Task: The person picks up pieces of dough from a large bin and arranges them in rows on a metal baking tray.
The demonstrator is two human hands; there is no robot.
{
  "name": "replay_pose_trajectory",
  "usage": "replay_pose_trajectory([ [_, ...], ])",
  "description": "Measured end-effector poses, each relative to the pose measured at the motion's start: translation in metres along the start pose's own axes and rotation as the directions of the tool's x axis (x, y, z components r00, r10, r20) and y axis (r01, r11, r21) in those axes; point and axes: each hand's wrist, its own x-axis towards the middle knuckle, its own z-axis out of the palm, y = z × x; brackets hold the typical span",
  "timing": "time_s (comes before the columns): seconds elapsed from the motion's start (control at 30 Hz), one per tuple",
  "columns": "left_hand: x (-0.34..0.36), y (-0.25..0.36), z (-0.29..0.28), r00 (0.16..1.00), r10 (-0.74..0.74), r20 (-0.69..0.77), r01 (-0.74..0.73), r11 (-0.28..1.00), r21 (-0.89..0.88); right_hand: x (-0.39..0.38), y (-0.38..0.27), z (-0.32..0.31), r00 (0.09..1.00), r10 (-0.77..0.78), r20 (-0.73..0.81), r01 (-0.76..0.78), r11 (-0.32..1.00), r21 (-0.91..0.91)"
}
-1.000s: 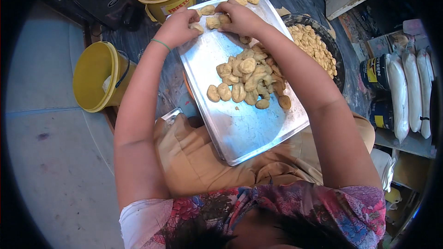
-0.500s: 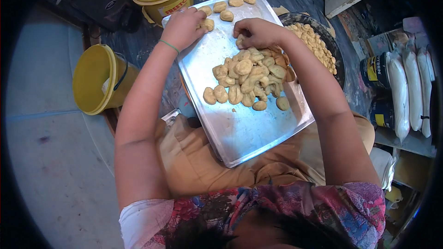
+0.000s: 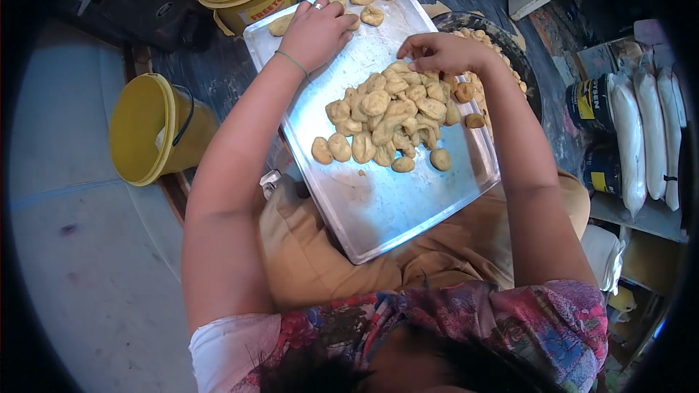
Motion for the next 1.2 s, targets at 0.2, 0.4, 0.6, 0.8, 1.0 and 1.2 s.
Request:
replay_pose_trajectory([
  [0.2, 0.014, 0.009, 0.021, 0.967, 0.107, -0.231, -0.099, 0.994, 0.044, -0.010, 0.042, -0.010, 1.000, -0.010, 0.024, 0.001, 0.936, 0.351],
  [0.4, 0.021, 0.015, 0.020, 0.994, 0.076, -0.075, -0.070, 0.994, 0.085, 0.008, 0.033, -0.011, 0.993, 0.014, 0.118, -0.033, 0.986, 0.164],
  [0.6, 0.021, 0.017, 0.016, 0.988, 0.091, -0.125, -0.083, 0.995, 0.063, 0.064, 0.046, -0.015, 0.842, 0.031, -0.538, 0.073, 0.983, 0.171],
  [0.8, -0.003, 0.019, -0.037, 0.955, 0.070, 0.287, 0.053, 0.915, -0.401, 0.053, 0.054, -0.006, 0.846, -0.005, -0.533, 0.057, 0.995, 0.082],
  [1.0, -0.046, 0.029, -0.046, 0.856, 0.218, 0.470, 0.186, 0.718, -0.671, 0.004, -0.016, 0.032, 0.983, -0.158, 0.095, 0.147, 0.983, 0.109],
  [1.2, -0.058, 0.007, -0.037, 0.916, -0.036, 0.399, 0.348, 0.566, -0.748, 0.025, -0.031, 0.025, 0.988, -0.086, 0.129, 0.063, 0.983, 0.170],
])
